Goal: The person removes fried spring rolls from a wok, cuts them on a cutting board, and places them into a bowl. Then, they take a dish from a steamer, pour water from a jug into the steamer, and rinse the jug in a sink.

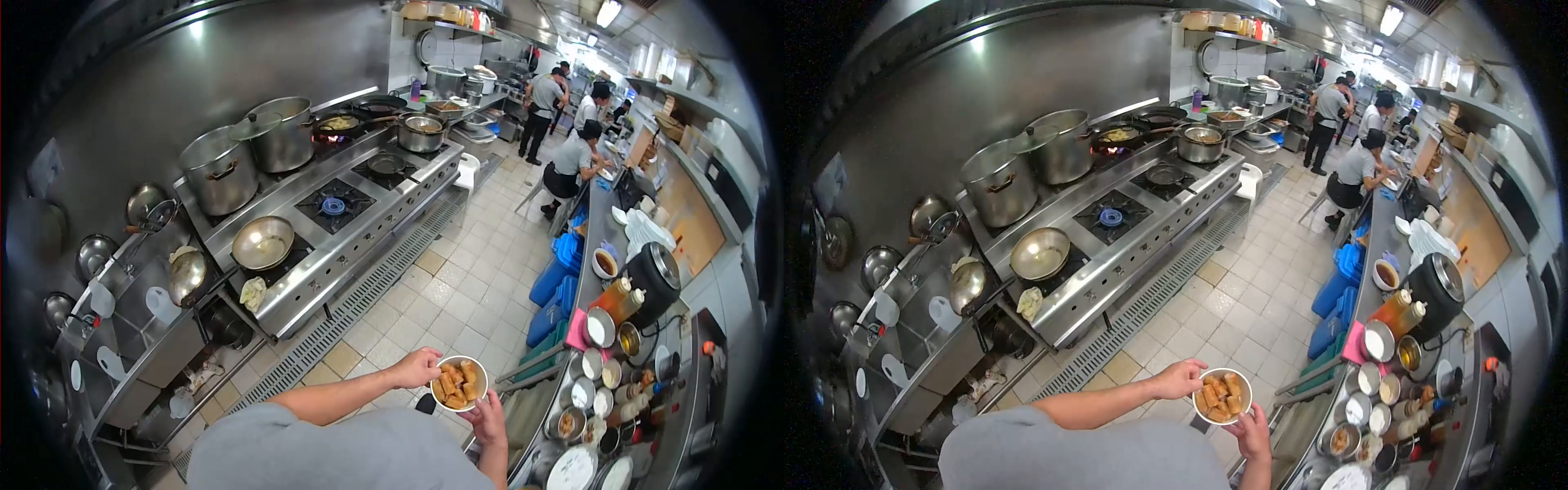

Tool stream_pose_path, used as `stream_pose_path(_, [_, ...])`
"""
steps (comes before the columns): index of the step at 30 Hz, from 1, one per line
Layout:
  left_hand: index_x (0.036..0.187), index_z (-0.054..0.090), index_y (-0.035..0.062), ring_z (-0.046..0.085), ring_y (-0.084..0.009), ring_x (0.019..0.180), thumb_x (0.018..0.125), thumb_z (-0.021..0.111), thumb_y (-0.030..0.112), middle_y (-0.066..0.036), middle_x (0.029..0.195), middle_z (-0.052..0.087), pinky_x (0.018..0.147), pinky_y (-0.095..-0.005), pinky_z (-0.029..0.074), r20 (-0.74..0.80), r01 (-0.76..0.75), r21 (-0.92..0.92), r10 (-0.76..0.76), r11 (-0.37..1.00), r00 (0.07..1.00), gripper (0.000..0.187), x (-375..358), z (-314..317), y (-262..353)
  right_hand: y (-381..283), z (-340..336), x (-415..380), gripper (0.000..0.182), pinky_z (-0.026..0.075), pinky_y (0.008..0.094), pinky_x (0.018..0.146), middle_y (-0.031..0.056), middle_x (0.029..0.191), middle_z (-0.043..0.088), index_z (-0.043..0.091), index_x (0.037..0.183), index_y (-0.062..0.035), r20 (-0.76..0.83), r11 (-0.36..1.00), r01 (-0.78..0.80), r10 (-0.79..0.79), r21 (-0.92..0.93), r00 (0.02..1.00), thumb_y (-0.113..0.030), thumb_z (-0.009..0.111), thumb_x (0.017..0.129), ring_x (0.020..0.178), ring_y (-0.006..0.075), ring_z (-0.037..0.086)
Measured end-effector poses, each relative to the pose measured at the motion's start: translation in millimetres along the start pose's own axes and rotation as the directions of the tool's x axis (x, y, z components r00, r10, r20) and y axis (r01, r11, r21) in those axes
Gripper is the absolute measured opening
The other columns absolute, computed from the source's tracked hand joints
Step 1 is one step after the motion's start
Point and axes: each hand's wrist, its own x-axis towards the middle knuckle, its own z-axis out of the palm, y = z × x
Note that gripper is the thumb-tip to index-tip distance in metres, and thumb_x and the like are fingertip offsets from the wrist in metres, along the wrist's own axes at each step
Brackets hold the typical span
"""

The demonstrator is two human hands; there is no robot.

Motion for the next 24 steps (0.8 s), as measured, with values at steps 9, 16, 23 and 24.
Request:
stream_pose_path(9, [0.119, 0.058, -0.0025, 0.056, -0.0249, 0.122, 0.099, 0.058, 0.021, -0.015, 0.143, 0.046, 0.089, -0.0424, 0.060, -0.191, 0.060, -0.515, -0.183, 0.855, 0.964, 0.031, 167.3, -69.3, 5.3, -137.3, -5.0, 237.1, 0.046, 0.059, 0.0484, 0.090, 0.0212, 0.128, 0.057, 0.039, 0.138, -0.0031, 0.199, 0.990, -0.132, 0.140, -0.052, 0.970, -0.007, 0.053, 0.094, 0.109, 0.0340, 0.066])
stream_pose_path(16, [0.106, 0.064, 0.0062, 0.060, -0.0161, 0.090, 0.096, 0.065, 0.032, -0.005, 0.095, 0.061, 0.067, -0.0350, 0.058, -0.601, 0.192, -0.410, -0.423, 0.891, 0.679, 0.027, 238.7, -204.2, -64.0, -201.6, -41.3, 401.7, 0.036, 0.058, 0.0516, 0.089, 0.0198, 0.122, 0.057, 0.042, 0.127, -0.0045, 0.088, 0.999, -0.036, 0.032, 0.036, 0.996, -0.010, 0.055, 0.094, 0.105, 0.0372, 0.066])
stream_pose_path(23, [0.094, 0.061, 0.0078, 0.055, -0.0116, 0.066, 0.095, 0.061, 0.025, -0.001, 0.076, 0.056, 0.053, -0.0298, 0.053, -0.625, 0.222, -0.420, -0.458, 0.880, 0.632, 0.017, 412.2, -297.8, -78.5, -274.7, -104.2, 512.8, 0.021, 0.061, 0.0468, 0.082, 0.0152, 0.110, 0.065, 0.054, 0.111, -0.0017, -0.233, 0.988, 0.142, -0.124, 0.063, 0.965, -0.012, 0.059, 0.093, 0.095, 0.0324, 0.070])
stream_pose_path(24, [0.093, 0.060, 0.0083, 0.054, -0.0109, 0.066, 0.095, 0.060, 0.023, -0.001, 0.076, 0.055, 0.052, -0.0287, 0.052, -0.603, 0.237, -0.357, -0.416, 0.904, 0.681, 0.015, 441.0, -303.4, -80.9, -279.2, -117.9, 520.5, 0.019, 0.062, 0.0455, 0.080, 0.0145, 0.108, 0.065, 0.055, 0.109, -0.0021, -0.299, 0.985, 0.161, -0.138, 0.056, 0.944, -0.011, 0.060, 0.093, 0.094, 0.0322, 0.070])
